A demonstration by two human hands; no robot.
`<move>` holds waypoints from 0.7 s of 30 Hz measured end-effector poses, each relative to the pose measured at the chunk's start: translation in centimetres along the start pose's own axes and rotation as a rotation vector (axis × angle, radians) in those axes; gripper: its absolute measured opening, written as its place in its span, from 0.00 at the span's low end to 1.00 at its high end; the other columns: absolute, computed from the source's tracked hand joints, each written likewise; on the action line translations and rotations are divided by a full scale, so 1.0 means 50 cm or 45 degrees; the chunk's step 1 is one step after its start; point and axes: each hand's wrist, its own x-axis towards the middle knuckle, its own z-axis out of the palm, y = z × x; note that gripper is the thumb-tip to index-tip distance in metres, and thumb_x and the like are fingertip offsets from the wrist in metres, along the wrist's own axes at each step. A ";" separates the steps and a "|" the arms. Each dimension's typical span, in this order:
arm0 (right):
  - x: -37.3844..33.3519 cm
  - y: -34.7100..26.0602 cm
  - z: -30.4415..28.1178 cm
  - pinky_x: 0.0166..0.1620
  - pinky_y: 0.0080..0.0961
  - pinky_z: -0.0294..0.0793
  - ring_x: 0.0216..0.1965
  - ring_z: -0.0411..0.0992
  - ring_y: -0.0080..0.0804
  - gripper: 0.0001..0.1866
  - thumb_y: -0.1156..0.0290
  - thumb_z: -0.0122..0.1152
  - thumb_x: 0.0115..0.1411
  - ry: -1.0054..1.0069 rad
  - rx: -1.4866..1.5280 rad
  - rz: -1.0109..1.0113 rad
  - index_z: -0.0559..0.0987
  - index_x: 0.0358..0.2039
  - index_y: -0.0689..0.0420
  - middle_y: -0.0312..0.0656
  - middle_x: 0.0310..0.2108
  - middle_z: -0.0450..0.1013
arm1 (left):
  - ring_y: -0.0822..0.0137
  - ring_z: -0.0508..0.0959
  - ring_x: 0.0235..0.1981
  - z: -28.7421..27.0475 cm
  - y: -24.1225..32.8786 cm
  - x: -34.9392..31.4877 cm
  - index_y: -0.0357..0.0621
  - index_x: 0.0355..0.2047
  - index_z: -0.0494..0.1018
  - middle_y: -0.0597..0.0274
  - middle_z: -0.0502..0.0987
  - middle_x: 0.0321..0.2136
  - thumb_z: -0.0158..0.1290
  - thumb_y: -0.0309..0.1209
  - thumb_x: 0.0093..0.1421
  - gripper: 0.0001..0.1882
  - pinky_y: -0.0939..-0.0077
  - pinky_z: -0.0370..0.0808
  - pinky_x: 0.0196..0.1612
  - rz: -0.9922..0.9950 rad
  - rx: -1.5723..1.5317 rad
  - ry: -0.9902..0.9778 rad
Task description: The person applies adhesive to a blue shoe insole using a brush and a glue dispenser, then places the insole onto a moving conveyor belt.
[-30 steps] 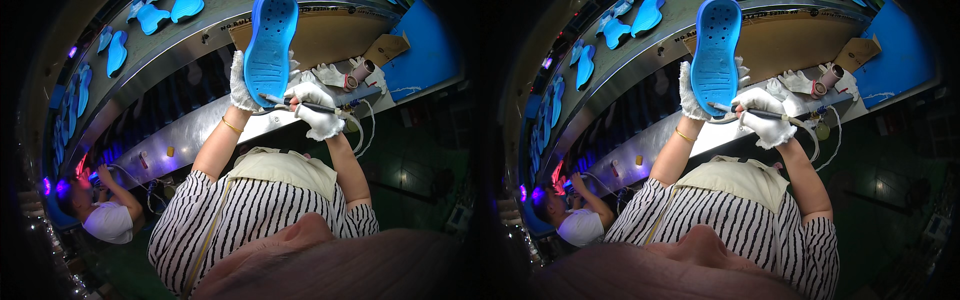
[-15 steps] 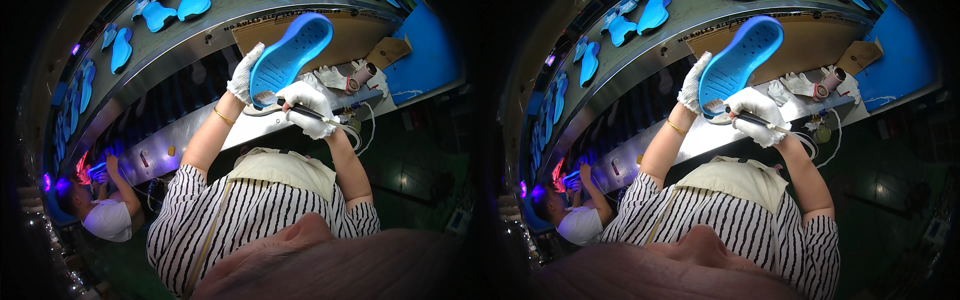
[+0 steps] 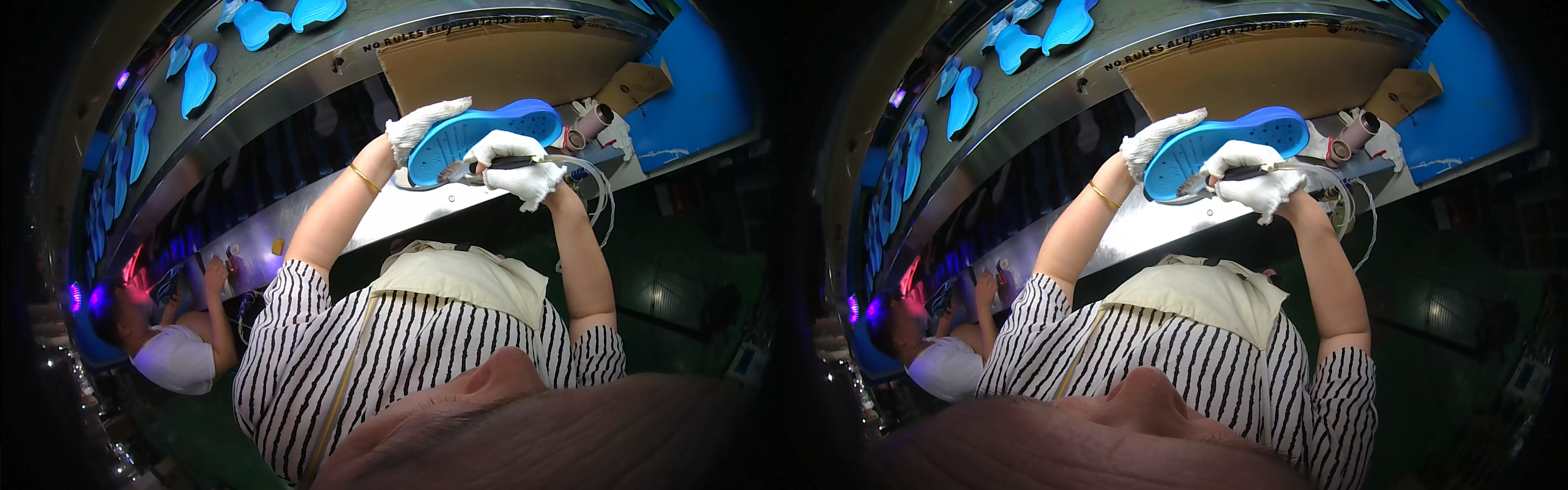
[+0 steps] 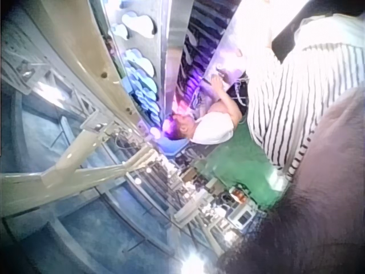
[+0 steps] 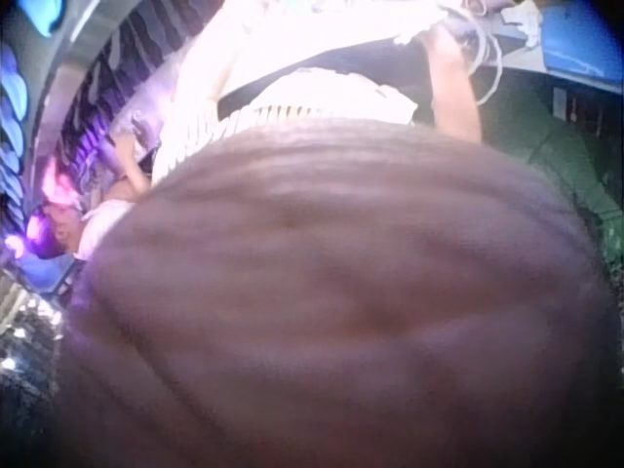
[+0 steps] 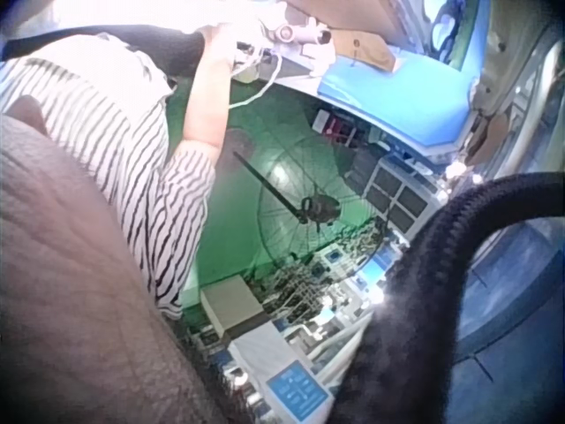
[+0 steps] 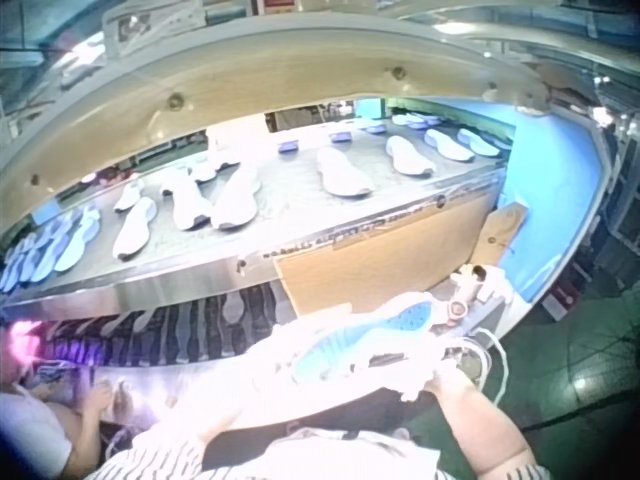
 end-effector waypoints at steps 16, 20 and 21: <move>-0.034 -0.060 0.090 0.36 0.22 0.74 0.32 0.74 0.25 0.08 0.83 0.61 0.46 0.359 -0.196 -0.332 0.77 0.29 0.61 0.39 0.28 0.75 | 0.42 0.70 0.52 -0.004 -0.071 0.023 0.36 0.61 0.55 0.35 0.65 0.54 0.33 0.61 0.61 0.42 0.50 0.67 0.56 0.401 -0.768 -0.304; -0.029 -0.033 0.065 0.39 0.19 0.74 0.32 0.74 0.23 0.09 0.84 0.59 0.51 0.379 0.470 -0.099 0.76 0.34 0.63 0.40 0.30 0.75 | 0.46 0.72 0.50 -0.005 -0.097 0.024 0.35 0.60 0.57 0.39 0.67 0.53 0.34 0.60 0.62 0.41 0.54 0.69 0.55 0.379 -0.782 -0.283; -0.024 -0.031 0.062 0.39 0.19 0.74 0.32 0.74 0.23 0.09 0.84 0.59 0.51 0.557 0.450 -0.077 0.76 0.35 0.64 0.41 0.31 0.75 | 0.48 0.73 0.49 -0.002 -0.103 0.020 0.35 0.58 0.59 0.41 0.69 0.51 0.35 0.58 0.63 0.38 0.55 0.69 0.55 0.410 -0.830 -0.306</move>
